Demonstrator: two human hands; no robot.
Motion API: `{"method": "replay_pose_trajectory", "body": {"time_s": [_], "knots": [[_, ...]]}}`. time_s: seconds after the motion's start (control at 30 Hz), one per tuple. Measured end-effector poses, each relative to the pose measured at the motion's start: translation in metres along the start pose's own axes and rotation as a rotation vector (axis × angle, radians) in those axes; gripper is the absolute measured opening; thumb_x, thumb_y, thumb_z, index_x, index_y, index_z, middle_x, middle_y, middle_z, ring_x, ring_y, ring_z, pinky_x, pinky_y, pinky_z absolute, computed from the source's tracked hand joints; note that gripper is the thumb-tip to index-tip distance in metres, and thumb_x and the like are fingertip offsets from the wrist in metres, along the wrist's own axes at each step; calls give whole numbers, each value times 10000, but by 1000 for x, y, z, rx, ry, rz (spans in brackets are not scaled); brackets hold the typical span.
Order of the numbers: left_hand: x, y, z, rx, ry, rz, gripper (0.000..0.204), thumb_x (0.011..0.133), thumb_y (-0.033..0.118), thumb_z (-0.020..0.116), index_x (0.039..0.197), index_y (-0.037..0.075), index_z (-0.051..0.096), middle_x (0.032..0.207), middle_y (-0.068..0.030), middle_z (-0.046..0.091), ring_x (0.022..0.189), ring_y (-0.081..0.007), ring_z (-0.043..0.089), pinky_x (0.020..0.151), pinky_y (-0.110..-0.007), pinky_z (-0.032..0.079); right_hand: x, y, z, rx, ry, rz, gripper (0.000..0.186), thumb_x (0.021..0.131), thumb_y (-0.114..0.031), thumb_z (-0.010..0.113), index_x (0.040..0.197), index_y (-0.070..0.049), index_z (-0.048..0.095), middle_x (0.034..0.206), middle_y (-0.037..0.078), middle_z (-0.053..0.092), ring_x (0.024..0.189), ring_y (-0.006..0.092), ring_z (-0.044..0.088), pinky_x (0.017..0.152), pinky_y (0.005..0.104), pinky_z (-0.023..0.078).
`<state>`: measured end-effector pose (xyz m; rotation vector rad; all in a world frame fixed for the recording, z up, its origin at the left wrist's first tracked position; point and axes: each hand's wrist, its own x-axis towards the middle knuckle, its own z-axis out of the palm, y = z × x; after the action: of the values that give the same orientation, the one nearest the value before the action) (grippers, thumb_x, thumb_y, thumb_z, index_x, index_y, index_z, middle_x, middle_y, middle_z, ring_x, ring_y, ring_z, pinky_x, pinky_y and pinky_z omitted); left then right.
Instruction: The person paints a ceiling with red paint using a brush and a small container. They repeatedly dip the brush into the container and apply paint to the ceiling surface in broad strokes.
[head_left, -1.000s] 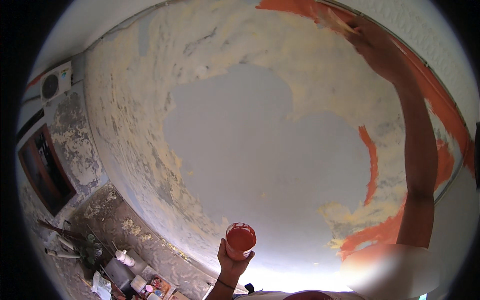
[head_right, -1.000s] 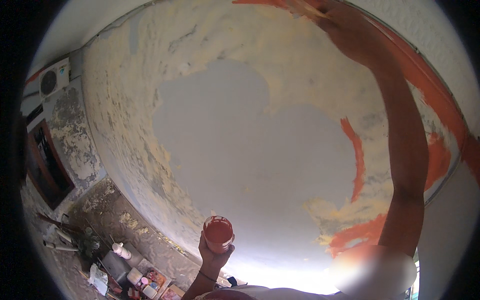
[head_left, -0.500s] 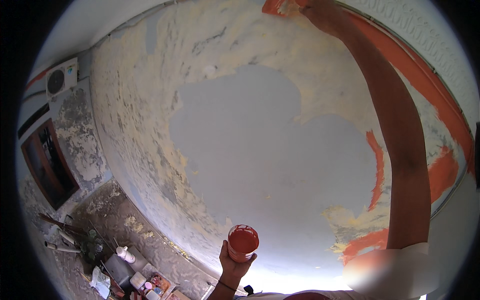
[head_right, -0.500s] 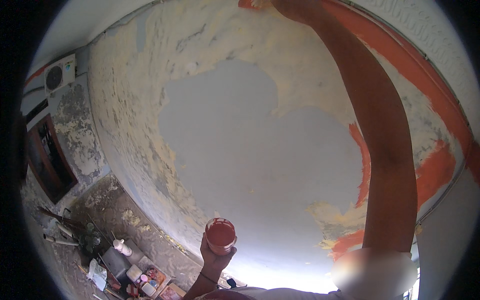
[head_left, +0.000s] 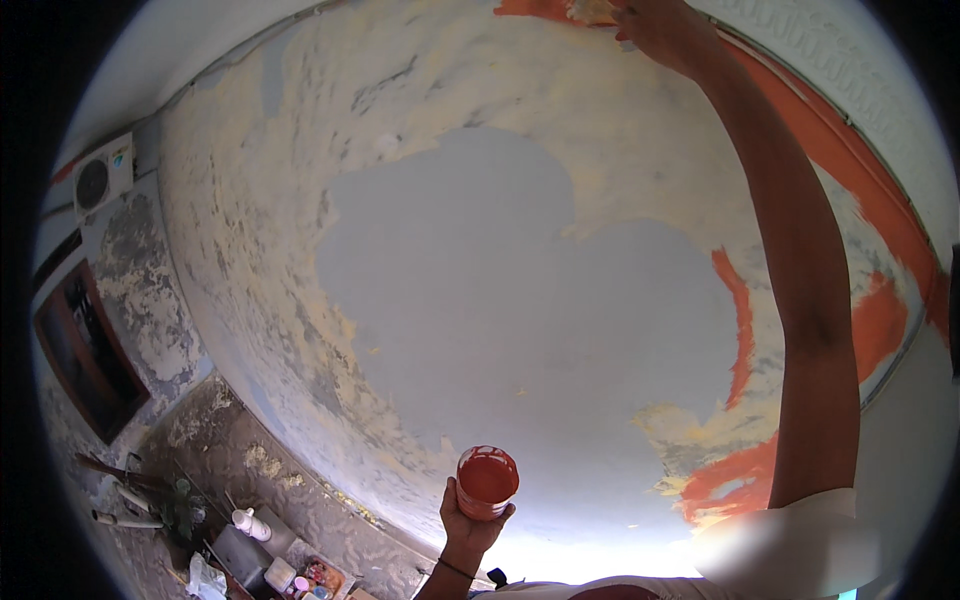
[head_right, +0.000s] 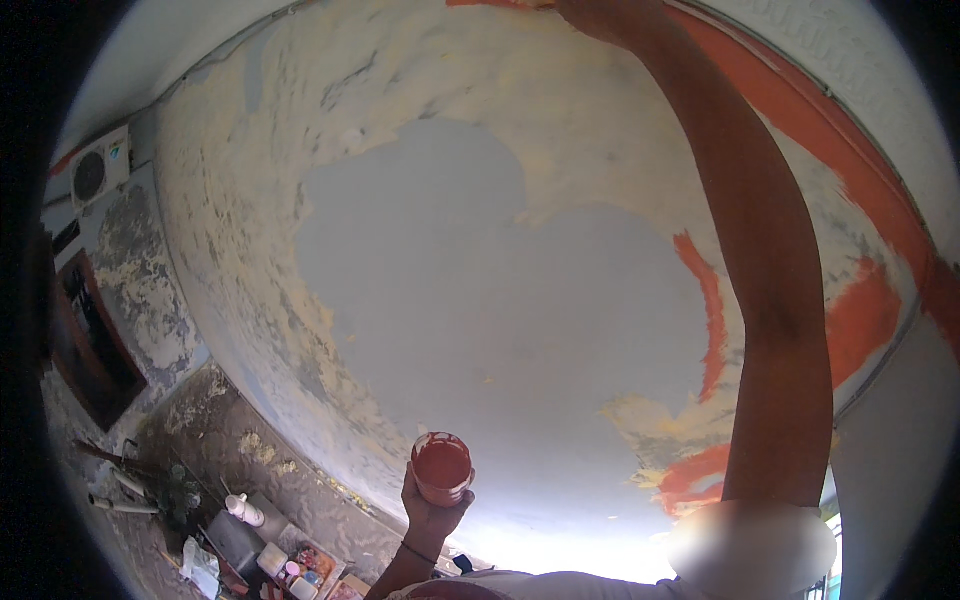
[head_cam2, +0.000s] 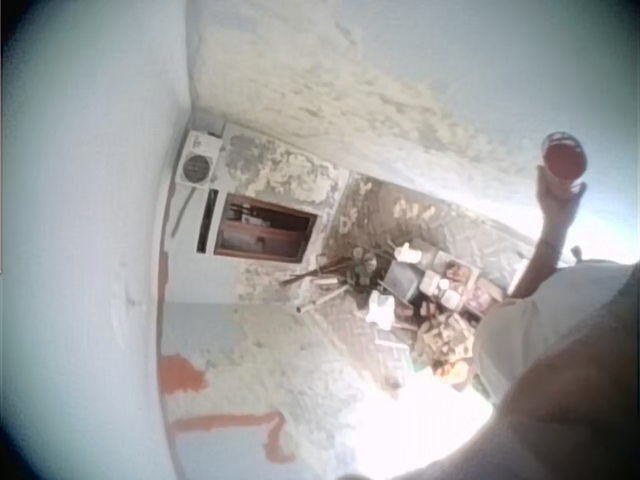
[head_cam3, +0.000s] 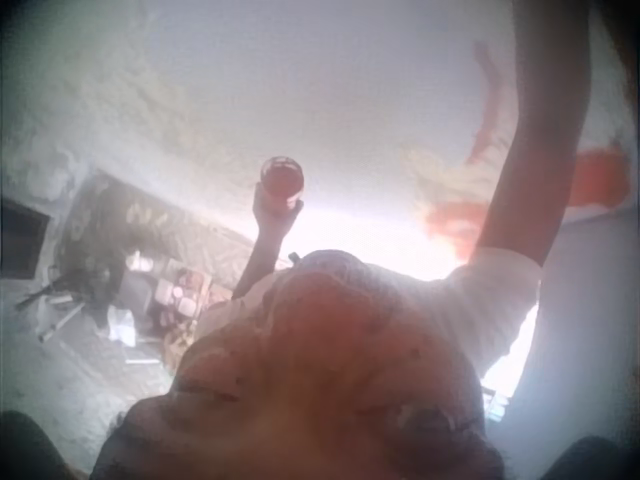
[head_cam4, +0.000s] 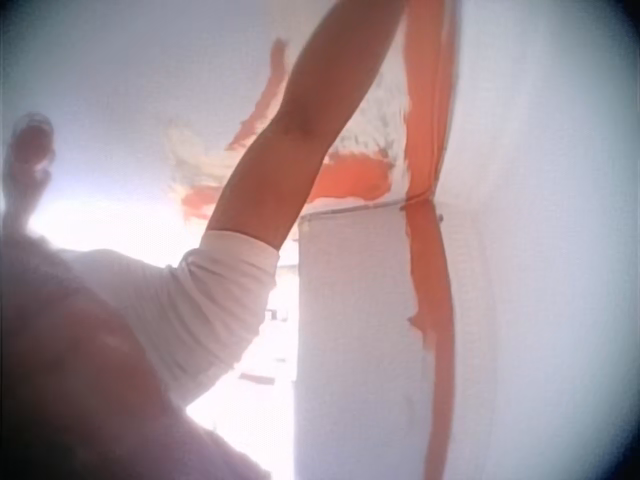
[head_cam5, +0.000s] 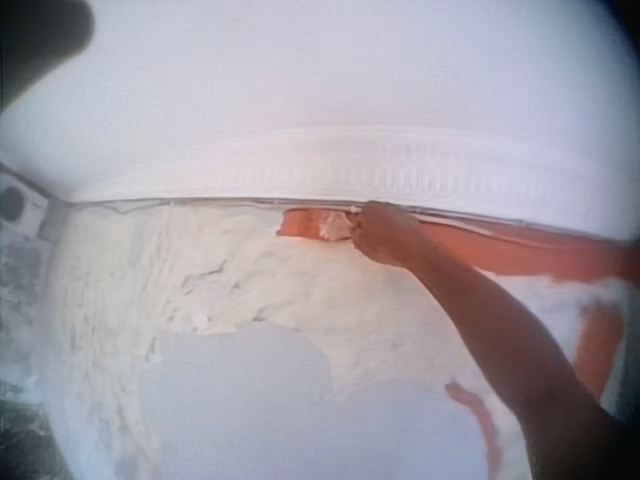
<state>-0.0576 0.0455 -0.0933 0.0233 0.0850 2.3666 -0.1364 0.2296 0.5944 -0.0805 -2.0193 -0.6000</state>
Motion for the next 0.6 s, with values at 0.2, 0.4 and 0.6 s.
{"method": "replay_pose_trajectory", "body": {"time_s": [0.2, 0.4, 0.6], "knots": [[-3, -1, -2, 2, -9, -16, 677, 943, 661, 609, 1479, 258, 519, 1480, -77, 556, 1298, -322, 552, 949, -588, 479, -35, -13, -36, 105, -45, 45, 257, 925, -224, 691, 975, 25, 728, 935, 260, 743, 903, 429, 718, 779, 527, 540], [-3, -1, -6, -27, -28, -47, 655, 948, 656, 606, 1460, 254, 538, 1461, -82, 573, 1281, -322, 565, 942, -582, 489, -49, 30, -30, 37, 25, 6, 291, 975, -249, 648, 1019, 35, 695, 909, 221, 696, 862, 349, 668, 778, 480, 517], [-7, -3, -1, 11, 0, -26, 642, 955, 656, 592, 1451, 251, 546, 1463, -75, 575, 1283, -320, 562, 974, -584, 462, -92, 65, -42, 3, -6, 96, 355, 1007, -291, 591, 975, 50, 686, 816, 195, 665, 745, 300, 637, 774, 459, 507]]}}
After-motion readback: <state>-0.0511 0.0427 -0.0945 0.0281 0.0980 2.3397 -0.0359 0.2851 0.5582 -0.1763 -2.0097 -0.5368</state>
